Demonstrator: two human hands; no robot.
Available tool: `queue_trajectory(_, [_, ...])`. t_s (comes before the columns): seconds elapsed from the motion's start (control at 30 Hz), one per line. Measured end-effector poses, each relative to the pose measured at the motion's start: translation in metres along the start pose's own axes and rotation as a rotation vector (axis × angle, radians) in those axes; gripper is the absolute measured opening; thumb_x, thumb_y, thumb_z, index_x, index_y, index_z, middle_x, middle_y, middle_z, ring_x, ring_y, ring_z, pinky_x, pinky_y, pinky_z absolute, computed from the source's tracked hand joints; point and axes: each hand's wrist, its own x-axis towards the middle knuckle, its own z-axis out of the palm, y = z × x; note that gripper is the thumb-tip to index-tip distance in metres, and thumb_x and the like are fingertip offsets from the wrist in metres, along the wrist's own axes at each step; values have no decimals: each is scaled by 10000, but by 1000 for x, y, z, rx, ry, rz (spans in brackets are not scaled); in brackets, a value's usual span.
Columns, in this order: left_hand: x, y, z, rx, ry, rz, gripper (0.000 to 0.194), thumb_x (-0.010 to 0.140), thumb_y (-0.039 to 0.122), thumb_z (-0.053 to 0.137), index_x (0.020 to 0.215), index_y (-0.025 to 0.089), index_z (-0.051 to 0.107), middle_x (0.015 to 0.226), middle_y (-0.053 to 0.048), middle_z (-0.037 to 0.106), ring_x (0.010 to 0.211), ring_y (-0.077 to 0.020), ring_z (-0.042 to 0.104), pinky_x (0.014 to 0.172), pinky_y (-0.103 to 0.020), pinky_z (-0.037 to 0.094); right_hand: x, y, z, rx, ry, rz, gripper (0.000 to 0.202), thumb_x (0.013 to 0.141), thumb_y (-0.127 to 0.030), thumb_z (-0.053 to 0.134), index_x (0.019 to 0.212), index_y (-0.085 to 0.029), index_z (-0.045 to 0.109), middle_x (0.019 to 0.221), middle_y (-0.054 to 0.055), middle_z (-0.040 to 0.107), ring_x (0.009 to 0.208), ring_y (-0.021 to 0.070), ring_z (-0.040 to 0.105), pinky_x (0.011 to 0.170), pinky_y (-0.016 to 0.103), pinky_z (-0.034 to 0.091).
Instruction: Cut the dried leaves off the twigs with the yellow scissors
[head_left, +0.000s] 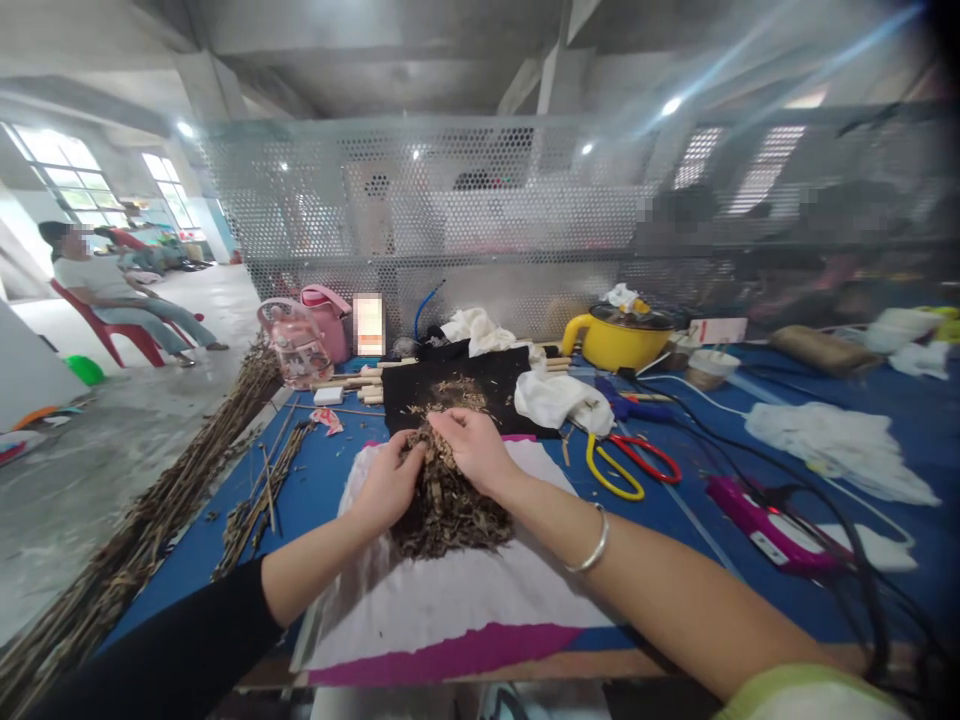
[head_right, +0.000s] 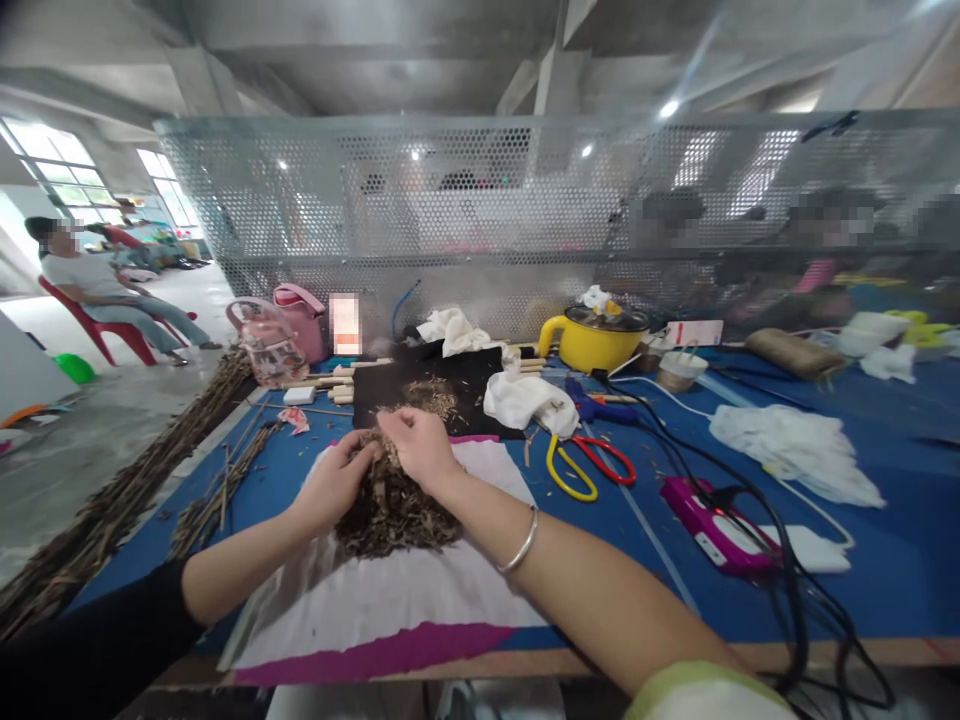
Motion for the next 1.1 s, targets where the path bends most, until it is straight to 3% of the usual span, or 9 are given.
queue_trajectory(0.23, [0,-11,0,-166,55,-75,232,807,340,440,945,205,569,946,-30,653,895,-178,582,802,-287,436,-17,21,-9,-568,-62,-263,275,833,-357,443,650,-187,557,614,-17,560,588,121,491,569,223,349])
queue_trajectory(0.37, [-12,-3,0,-114,49,-25,224,797,297,449,971,208,559,980,-27,633,956,-173,556,873,-281,405,-26,23,-2,-939,-62,-400,195,845,-247,414,690,-201,522,727,17,571,686,151,498,618,251,348])
queue_trajectory(0.5, [-22,1,1,-115,12,51,295,809,305,434,1067,195,526,1110,-55,589,1076,-182,506,951,-293,368,-31,28,5,-1110,-84,-438,97,818,-207,436,801,-195,530,838,58,574,789,196,485,695,296,360])
queue_trajectory(0.63, [-27,-1,4,-101,-9,116,361,860,341,352,1154,193,498,1230,-70,525,1175,-180,442,1031,-322,299,-36,29,5,-1108,-97,-429,146,817,-251,441,907,-178,530,919,88,564,853,235,471,760,361,365])
queue_trajectory(0.77, [-27,-1,5,-69,5,103,386,875,349,318,1189,199,486,1271,-66,499,1212,-178,415,1055,-328,278,-43,19,-6,-964,-135,-423,231,820,-323,450,991,-179,509,999,98,558,927,248,477,810,392,383])
queue_trajectory(0.93, [-28,-4,8,-9,-3,106,420,875,350,334,1254,193,420,1314,-82,457,1231,-188,393,1053,-350,286,-48,21,-20,-725,-115,-436,306,885,-239,342,1163,-179,455,1154,103,551,1074,203,490,929,372,384])
queue_trajectory(1.1, [-37,0,5,162,-124,220,475,870,365,365,1314,198,351,1363,-95,405,1264,-213,345,1074,-414,231,-56,23,-27,-724,-185,-477,389,886,-219,337,1262,-181,430,1277,112,499,1183,210,445,993,424,363])
